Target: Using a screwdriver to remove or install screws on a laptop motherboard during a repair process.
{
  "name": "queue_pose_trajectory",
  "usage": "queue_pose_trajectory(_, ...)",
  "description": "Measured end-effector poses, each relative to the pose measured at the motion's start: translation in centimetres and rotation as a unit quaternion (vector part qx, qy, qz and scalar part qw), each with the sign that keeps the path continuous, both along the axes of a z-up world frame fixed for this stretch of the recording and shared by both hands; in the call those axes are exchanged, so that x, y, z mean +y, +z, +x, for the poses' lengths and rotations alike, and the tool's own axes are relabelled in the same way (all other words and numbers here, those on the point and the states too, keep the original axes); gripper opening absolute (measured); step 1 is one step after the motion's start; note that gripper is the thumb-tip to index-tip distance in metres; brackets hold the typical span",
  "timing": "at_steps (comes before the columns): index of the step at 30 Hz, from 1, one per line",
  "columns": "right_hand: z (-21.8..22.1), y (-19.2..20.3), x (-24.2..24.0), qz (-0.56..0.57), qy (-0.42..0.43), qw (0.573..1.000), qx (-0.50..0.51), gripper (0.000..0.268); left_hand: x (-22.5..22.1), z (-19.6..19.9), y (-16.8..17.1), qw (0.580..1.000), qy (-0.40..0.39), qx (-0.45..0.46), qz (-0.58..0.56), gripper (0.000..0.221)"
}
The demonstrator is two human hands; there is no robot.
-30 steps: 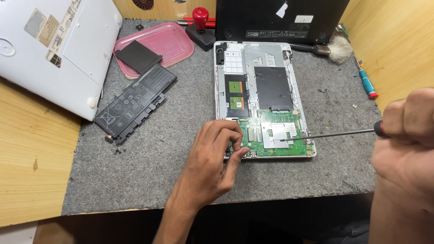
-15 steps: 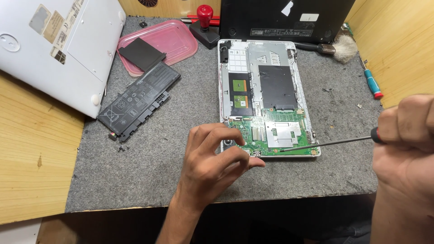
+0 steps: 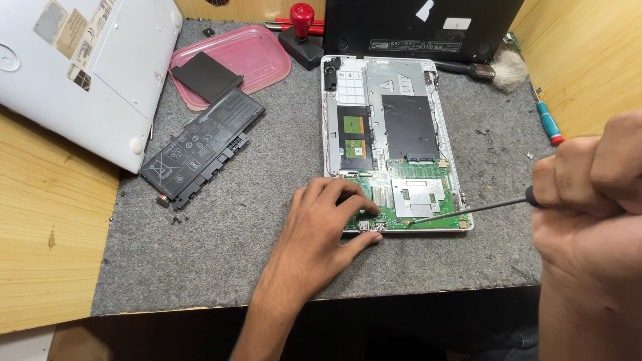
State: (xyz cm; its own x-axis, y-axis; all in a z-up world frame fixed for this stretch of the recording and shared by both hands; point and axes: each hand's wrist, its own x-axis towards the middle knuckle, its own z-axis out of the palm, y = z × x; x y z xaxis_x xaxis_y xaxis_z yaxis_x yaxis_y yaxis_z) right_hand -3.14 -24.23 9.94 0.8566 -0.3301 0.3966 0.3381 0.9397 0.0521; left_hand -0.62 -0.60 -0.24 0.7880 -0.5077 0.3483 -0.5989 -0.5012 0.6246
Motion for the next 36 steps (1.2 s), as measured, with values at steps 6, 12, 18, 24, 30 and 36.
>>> queue_pose_trajectory(6,0.2,0.6,0.7,0.017,0.004,1.0,-0.002,0.066,0.0,0.0,0.0,1.0,-0.001,-0.003,0.003,0.032)
queue_pose_trajectory(12,0.2,1.4,1.9,0.045,0.007,0.999,-0.011,0.068,0.1,-0.1,0.2,1.0,-0.001,0.001,-0.003,0.032)
queue_pose_trajectory(18,0.2,1.5,1.8,0.038,0.017,0.999,-0.006,0.067,0.1,0.0,0.0,1.0,-0.003,-0.002,-0.001,0.032)
queue_pose_trajectory(24,0.2,2.7,3.4,0.046,0.014,0.999,-0.011,0.052,0.1,0.0,0.1,1.0,-0.001,-0.001,0.001,0.032)
queue_pose_trajectory(30,1.2,2.8,2.6,-0.688,-0.283,0.657,0.126,0.047,-1.4,0.5,1.6,0.999,-0.018,0.009,-0.048,0.034)
queue_pose_trajectory(36,2.1,3.9,4.5,-0.646,-0.27,0.686,0.198,0.046,-4.4,1.5,3.0,0.959,-0.202,0.021,-0.196,0.035)
